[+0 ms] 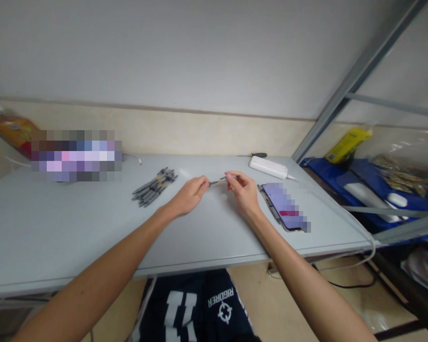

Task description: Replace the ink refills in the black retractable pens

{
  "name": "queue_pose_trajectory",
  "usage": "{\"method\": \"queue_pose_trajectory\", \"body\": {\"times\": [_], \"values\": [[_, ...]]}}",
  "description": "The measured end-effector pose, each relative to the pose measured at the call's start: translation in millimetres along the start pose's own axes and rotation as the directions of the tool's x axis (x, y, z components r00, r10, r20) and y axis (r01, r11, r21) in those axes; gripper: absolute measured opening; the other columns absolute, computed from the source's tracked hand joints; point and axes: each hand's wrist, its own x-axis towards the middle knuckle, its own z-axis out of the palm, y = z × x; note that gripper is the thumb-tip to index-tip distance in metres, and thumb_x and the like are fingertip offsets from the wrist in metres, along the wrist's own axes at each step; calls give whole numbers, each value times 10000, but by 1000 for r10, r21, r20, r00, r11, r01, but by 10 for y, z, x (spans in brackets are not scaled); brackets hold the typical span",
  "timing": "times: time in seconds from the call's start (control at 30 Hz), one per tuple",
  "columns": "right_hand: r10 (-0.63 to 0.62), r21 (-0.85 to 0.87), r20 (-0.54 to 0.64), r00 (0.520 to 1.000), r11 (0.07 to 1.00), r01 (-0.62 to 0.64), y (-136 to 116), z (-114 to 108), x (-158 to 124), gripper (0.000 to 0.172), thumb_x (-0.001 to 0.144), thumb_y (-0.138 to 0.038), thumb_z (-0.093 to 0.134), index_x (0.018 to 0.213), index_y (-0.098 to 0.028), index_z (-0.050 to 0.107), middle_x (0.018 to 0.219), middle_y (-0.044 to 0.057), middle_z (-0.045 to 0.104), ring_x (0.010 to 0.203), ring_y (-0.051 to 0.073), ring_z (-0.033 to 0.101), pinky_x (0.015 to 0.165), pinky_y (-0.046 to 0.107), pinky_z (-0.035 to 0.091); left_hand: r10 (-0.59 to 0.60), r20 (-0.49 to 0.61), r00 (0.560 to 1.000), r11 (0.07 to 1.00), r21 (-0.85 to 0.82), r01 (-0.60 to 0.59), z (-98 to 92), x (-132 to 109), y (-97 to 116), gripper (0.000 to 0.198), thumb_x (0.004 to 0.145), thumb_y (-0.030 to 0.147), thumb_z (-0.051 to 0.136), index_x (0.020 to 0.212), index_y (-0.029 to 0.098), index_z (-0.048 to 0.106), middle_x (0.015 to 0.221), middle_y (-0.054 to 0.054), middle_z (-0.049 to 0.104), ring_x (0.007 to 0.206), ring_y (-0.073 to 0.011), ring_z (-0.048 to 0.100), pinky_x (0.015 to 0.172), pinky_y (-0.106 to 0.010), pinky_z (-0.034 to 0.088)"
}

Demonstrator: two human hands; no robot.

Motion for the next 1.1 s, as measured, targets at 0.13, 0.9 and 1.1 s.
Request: {"method": "queue_pose_trajectory", "body": {"times": [0.13,0.9,1.1], "values": [[145,319,-84,986,941,-111,-70,118,59,252,709,-424,630,710,-178,572,726,0,596,691,109,544,628,224,437,46,47,998,999,-21,-45,32,-22,88,257,907,324,333,885,181,546,789,-15,581,766,-151,527,722,-279,408],[411,683,301,861,537,-495,-718,-62,293,418,842,-432,274,487,-219,212,393,-86,107,339,80,81,301,192,129,-117,-96,988,781,606,151,-182,-27,-101,209,836,229,399,910,176,586,963,-123,599,987,-286,474,798,-419,386],[355,696,286,890,562,-447,-709,-84,297,458,820,-530,294,488,-220,235,394,-85,129,324,78,125,298,192,148,-176,-126,976,747,628,216,-205,-38,-131,229,820,216,396,944,180,586,1014,-132,580,1014,-299,466,781,-437,393]]}}
